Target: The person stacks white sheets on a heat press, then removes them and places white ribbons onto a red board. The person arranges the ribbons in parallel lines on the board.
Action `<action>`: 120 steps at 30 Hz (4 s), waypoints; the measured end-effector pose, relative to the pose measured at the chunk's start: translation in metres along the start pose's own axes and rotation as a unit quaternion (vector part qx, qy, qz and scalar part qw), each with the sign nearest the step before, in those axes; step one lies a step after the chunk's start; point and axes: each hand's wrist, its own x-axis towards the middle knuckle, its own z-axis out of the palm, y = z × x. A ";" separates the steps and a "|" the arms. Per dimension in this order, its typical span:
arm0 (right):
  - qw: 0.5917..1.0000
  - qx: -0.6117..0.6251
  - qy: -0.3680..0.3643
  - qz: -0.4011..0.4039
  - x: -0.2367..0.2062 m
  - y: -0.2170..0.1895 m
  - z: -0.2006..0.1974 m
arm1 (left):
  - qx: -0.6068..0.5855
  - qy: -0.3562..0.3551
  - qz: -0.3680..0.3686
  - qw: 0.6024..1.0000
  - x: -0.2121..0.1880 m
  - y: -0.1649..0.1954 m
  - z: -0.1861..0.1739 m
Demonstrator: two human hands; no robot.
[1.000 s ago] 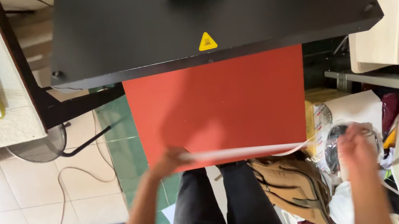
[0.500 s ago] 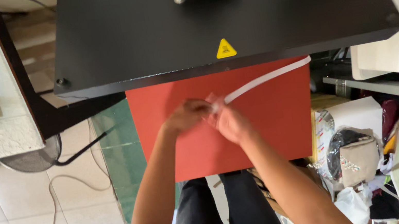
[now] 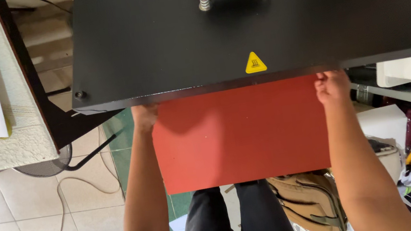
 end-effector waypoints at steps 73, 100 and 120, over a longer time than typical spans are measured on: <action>0.608 -0.611 0.087 -0.499 0.003 0.059 -0.029 | 0.521 0.179 0.014 0.835 -0.019 -0.016 0.019; 0.532 -0.728 0.030 -0.431 -0.012 0.010 -0.040 | 0.586 -0.015 0.065 0.807 -0.065 0.020 0.016; 0.568 -0.589 -0.322 -0.476 -0.340 0.146 0.042 | 0.468 -0.115 0.023 0.876 -0.270 0.152 -0.126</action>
